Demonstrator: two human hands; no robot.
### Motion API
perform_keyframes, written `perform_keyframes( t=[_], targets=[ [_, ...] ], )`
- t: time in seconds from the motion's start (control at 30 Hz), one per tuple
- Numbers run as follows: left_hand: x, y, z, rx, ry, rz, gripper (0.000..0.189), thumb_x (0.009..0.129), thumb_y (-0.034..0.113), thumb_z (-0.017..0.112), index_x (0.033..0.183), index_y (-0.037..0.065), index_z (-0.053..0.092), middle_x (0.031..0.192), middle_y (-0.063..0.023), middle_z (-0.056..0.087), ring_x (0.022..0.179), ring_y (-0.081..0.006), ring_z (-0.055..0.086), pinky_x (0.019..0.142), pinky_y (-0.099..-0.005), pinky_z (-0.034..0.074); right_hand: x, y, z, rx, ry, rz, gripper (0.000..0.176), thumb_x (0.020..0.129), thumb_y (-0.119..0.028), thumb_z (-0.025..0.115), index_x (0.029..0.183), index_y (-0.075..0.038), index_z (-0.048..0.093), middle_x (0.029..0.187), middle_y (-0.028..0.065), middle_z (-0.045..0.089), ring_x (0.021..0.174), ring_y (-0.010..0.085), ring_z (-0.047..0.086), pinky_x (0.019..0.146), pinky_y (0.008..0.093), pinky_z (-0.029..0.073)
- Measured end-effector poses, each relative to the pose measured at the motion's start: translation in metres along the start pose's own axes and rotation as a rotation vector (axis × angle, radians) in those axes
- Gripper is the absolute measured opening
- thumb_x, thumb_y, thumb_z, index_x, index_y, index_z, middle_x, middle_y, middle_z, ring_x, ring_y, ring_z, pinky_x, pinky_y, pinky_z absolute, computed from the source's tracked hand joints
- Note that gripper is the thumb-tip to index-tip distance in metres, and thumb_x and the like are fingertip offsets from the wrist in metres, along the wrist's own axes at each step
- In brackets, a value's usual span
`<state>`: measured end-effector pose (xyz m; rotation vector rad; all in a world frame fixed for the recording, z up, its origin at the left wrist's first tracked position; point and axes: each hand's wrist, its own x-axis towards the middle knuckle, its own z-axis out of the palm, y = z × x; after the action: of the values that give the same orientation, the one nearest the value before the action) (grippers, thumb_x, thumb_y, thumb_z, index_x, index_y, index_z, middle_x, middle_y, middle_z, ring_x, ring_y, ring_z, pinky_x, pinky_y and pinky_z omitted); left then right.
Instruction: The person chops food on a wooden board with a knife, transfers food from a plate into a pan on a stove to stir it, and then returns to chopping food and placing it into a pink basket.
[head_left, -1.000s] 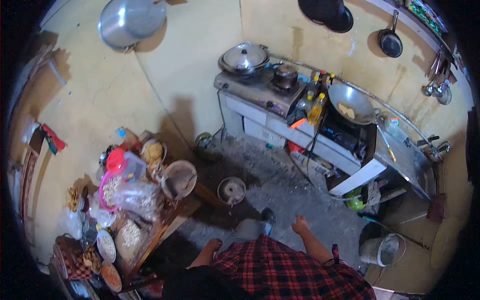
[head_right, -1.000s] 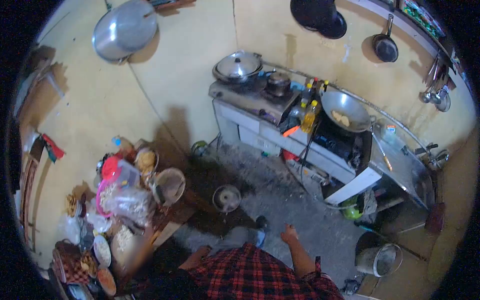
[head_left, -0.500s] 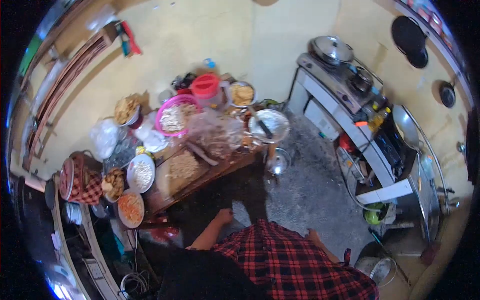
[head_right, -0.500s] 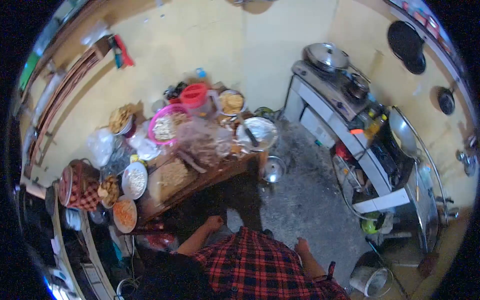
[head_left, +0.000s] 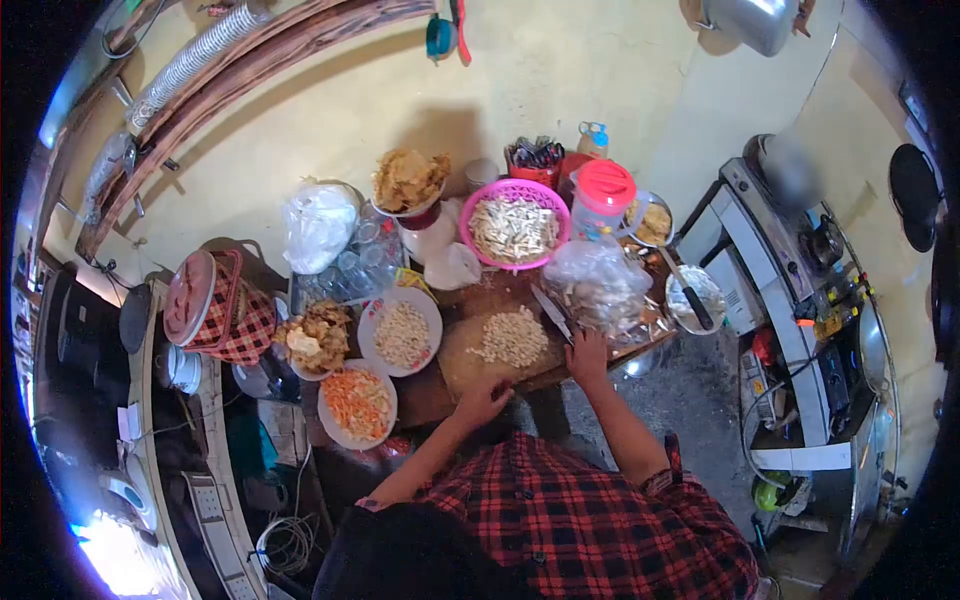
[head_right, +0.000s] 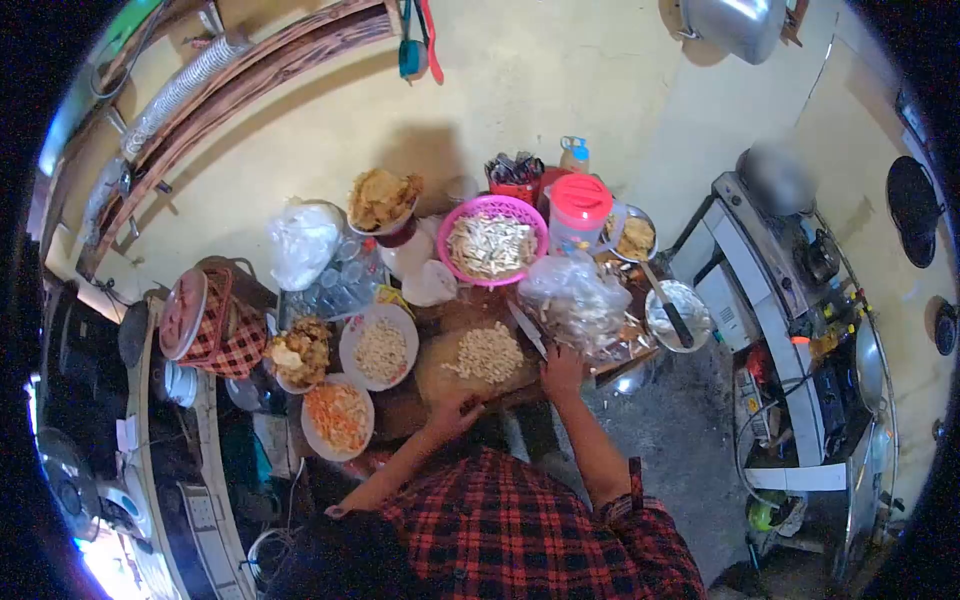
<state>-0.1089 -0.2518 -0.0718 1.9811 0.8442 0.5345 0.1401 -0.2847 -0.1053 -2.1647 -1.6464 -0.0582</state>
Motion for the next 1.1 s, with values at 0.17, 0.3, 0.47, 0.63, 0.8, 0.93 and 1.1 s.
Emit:
perform_keyframes(
  t=[0.17, 0.3, 0.47, 0.63, 0.8, 0.93, 1.1],
  targets=[
    [0.049, -0.031, -0.041, 0.01, 0.095, -0.12, 0.025, 0.076, 0.008, 0.06, 0.1, 0.003, 0.058, 0.084, -0.0109, 0.06, 0.069, -0.0198, 0.059, 0.06, -0.0301, 0.048, 0.008, 0.001, 0.03, 0.01, -0.115, 0.224, 0.032, 0.078, -0.014, 0.053, 0.107, -0.003, 0.049, 0.098, 0.0181, 0.052, 0.089, 0.0367, 0.054, 0.076, 0.0442, 0.046],
    [0.121, -0.019, -0.062, -0.012, 0.245, 0.138, 0.022, 0.077, 0.006, 0.058, 0.098, 0.003, 0.056, 0.084, -0.0118, 0.059, 0.069, -0.0216, 0.058, 0.059, -0.031, 0.047, 0.007, 0.003, 0.024, 0.006, -0.1, 0.205, 0.029, 0.08, -0.013, 0.048, 0.106, -0.002, 0.049, 0.102, 0.0205, 0.051, 0.087, 0.0392, 0.054, 0.075, 0.0465, 0.045],
    [0.206, -0.014, -0.073, 0.112, 0.293, 0.261, 0.018, 0.076, 0.004, 0.057, 0.094, 0.002, 0.055, 0.08, -0.0137, 0.057, 0.068, -0.0261, 0.057, 0.061, -0.0335, 0.047, 0.006, 0.009, 0.015, 0.278, -0.168, 0.322, 0.029, 0.08, -0.019, 0.054, 0.103, -0.001, 0.05, 0.091, 0.0216, 0.058, 0.082, 0.0397, 0.057, 0.07, 0.0467, 0.045],
    [0.282, -0.056, -0.056, 0.326, 0.295, 0.156, 0.018, 0.074, 0.01, 0.057, 0.089, 0.0, 0.058, 0.081, -0.0174, 0.058, 0.074, -0.0351, 0.057, 0.067, -0.0437, 0.046, 0.013, 0.015, 0.003, 0.332, -0.169, 0.348, 0.027, 0.08, -0.026, 0.058, 0.092, -0.002, 0.055, 0.074, 0.0186, 0.06, 0.071, 0.0382, 0.058, 0.064, 0.0453, 0.045],
    [0.317, -0.062, -0.053, 0.633, 0.088, -0.177, 0.019, 0.073, 0.014, 0.06, 0.083, -0.002, 0.062, 0.082, -0.0194, 0.061, 0.08, -0.036, 0.059, 0.071, -0.0442, 0.047, 0.025, 0.013, -0.018, 0.429, -0.293, 0.335, 0.029, 0.082, -0.029, 0.057, 0.091, -0.002, 0.055, 0.07, 0.0188, 0.058, 0.067, 0.0377, 0.058, 0.06, 0.0436, 0.044],
    [0.334, -0.068, -0.059, 0.598, 0.025, -0.368, 0.019, 0.073, 0.015, 0.061, 0.083, -0.001, 0.065, 0.081, -0.0192, 0.063, 0.081, -0.0357, 0.061, 0.071, -0.0418, 0.049, 0.028, 0.016, -0.018, 0.415, -0.291, 0.281, 0.028, 0.082, -0.03, 0.056, 0.09, -0.003, 0.054, 0.069, 0.0196, 0.057, 0.065, 0.0371, 0.058, 0.058, 0.0432, 0.044],
    [0.317, -0.042, -0.08, 0.541, 0.024, -0.363, 0.018, 0.071, 0.015, 0.062, 0.082, 0.001, 0.064, 0.077, -0.0177, 0.063, 0.079, -0.0336, 0.061, 0.07, -0.0403, 0.049, 0.028, 0.013, -0.007, 0.434, -0.089, 0.198, 0.026, 0.084, -0.027, 0.054, 0.09, -0.002, 0.052, 0.066, 0.02, 0.055, 0.062, 0.0365, 0.057, 0.056, 0.042, 0.042]
  ],
)
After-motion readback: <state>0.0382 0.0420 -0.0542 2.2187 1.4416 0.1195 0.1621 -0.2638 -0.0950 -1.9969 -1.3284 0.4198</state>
